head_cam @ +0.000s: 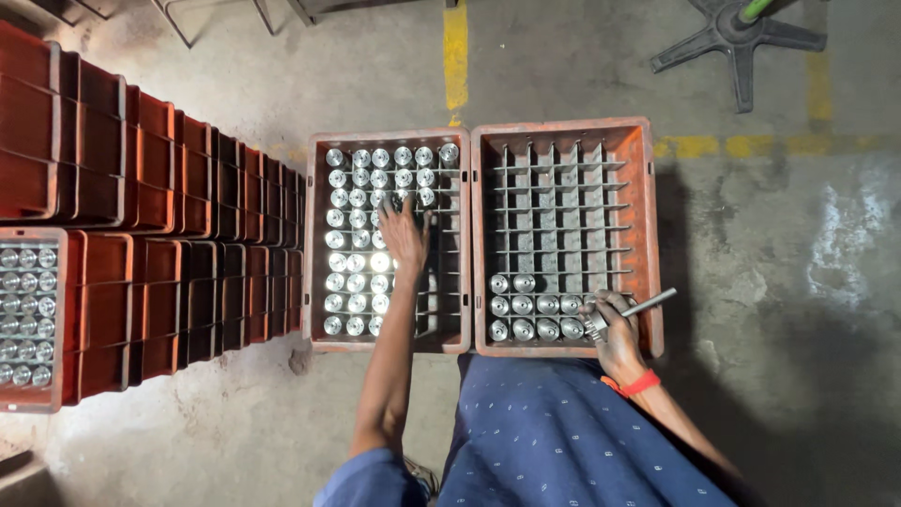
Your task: The person repeatedly picks small silver metal caps from a filled orange crate and places them into empty slots in an adjacent crate. The person uses both hands to transfer the caps one by one, gradually filling the second crate.
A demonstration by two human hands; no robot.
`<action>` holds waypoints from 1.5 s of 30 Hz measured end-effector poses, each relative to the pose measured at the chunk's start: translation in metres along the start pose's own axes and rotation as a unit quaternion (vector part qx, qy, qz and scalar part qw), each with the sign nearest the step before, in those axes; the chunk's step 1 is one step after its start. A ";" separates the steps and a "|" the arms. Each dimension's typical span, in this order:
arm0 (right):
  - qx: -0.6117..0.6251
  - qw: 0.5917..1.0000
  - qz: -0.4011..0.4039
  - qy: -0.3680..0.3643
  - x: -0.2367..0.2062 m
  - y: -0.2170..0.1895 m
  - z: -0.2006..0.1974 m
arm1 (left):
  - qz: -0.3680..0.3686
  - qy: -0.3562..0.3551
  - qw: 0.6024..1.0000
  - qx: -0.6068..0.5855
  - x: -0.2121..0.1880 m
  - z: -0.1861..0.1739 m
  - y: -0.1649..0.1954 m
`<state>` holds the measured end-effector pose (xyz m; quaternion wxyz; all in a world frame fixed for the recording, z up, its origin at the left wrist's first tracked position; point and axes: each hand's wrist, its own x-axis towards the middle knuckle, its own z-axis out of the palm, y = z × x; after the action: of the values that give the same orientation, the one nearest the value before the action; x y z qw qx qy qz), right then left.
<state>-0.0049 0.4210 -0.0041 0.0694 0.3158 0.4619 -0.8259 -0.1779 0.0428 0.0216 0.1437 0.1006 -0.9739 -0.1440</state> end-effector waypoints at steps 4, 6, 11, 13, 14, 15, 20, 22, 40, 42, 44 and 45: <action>-0.006 1.000 -0.008 0.007 -0.003 0.009 0.003 | 0.012 -0.043 0.999 -0.003 0.019 0.006 0.008; -0.011 1.000 -0.016 0.009 -0.004 0.013 0.002 | 0.032 -0.037 0.998 -0.024 0.018 0.005 0.005; -0.024 0.999 -0.002 0.028 -0.014 0.016 -0.008 | 0.025 0.004 0.968 -0.251 -0.004 -0.032 -0.015; -0.030 0.999 0.001 0.021 -0.017 0.015 -0.005 | -0.033 0.040 0.901 -0.430 -0.028 -0.042 -0.005; -0.029 1.000 0.002 0.010 -0.016 0.014 0.000 | -0.062 0.060 0.854 -0.513 -0.041 -0.043 0.005; -0.029 1.000 0.003 -0.002 -0.014 0.012 0.007 | -0.204 -0.031 0.795 -0.571 -0.053 -0.041 0.020; -0.052 0.996 0.027 -0.063 -0.014 -0.005 0.057 | -0.255 -0.270 0.761 -0.532 -0.118 -0.033 0.088; -0.049 0.995 0.004 -0.088 -0.012 -0.015 0.081 | -0.134 -0.210 0.862 -0.442 -0.147 -0.043 0.107; -0.072 0.983 0.070 -0.157 -0.009 -0.020 0.072 | -0.087 -0.452 0.793 -0.398 -0.195 -0.071 0.158; -0.051 0.986 0.134 -0.082 0.005 -0.025 0.064 | -0.079 -0.470 0.790 -0.384 -0.190 -0.066 0.154; -0.005 0.996 0.067 -0.056 0.025 -0.035 0.057 | -0.062 -0.468 0.804 -0.361 -0.183 -0.061 0.144; 0.019 0.998 0.034 -0.041 0.032 -0.040 0.050 | -0.039 -0.442 0.840 -0.311 -0.179 -0.058 0.139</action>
<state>-0.0691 0.4084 0.0250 0.1106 0.2985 0.4320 -0.8439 -0.0134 0.2015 0.0725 -0.2844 0.0140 -0.8330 -0.4744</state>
